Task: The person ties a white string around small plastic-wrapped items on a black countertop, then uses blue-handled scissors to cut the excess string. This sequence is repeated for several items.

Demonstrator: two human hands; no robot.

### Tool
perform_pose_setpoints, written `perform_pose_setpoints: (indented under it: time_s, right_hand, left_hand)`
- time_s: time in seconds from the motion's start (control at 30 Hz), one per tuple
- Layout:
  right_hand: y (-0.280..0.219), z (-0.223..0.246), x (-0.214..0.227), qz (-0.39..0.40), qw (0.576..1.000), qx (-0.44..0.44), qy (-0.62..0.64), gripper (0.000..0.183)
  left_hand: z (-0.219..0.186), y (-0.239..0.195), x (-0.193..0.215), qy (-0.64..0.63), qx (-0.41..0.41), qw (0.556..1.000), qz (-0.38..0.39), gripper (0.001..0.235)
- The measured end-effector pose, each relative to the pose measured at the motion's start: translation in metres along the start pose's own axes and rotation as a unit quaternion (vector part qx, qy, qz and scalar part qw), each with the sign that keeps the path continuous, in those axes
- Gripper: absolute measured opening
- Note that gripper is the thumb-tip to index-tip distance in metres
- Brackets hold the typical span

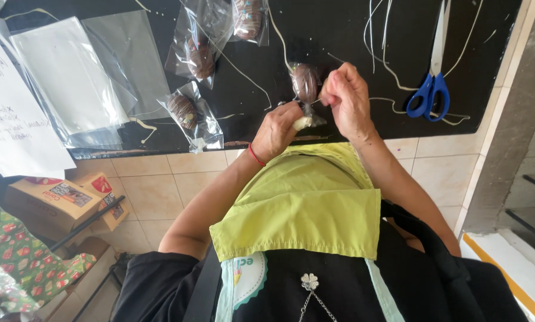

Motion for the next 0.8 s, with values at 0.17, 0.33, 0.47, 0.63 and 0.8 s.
perform_pose_setpoints:
  time_s: [0.17, 0.33, 0.47, 0.63, 0.8]
  right_hand:
    - [-0.015, 0.028, -0.034, 0.086, 0.969, -0.019, -0.233, 0.024]
    - [-0.038, 0.016, -0.03, 0.13, 0.921, 0.045, -0.364, 0.033]
    - [-0.044, 0.029, -0.043, 0.115, 0.914, 0.101, -0.375, 0.012]
    - [-0.048, 0.034, -0.032, 0.038, 0.931, 0.101, -0.348, 0.005]
    - [-0.055, 0.029, -0.015, -0.017, 0.955, 0.103, -0.279, 0.007]
  left_hand:
    - [-0.015, 0.015, 0.052, -0.129, 0.081, 0.986, -0.069, 0.025]
    - [-0.068, 0.045, 0.092, -0.059, 0.022, 0.995, -0.08, 0.031]
    - [-0.063, 0.057, 0.074, -0.058, -0.012, 0.997, -0.044, 0.029]
    - [-0.062, 0.051, 0.069, 0.124, -0.064, 0.989, -0.04, 0.022]
    - [-0.07, 0.045, 0.041, 0.275, -0.126, 0.952, -0.05, 0.031]
Point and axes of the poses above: each hand's wrist, its own y-axis towards the middle knuckle, its own x-axis out of the back of the hand, z = x × y, the point moved 9 cm from there along y, towards the middle knuckle, and after that the axes turned 12 degrees about y, right-handed, at the moved point
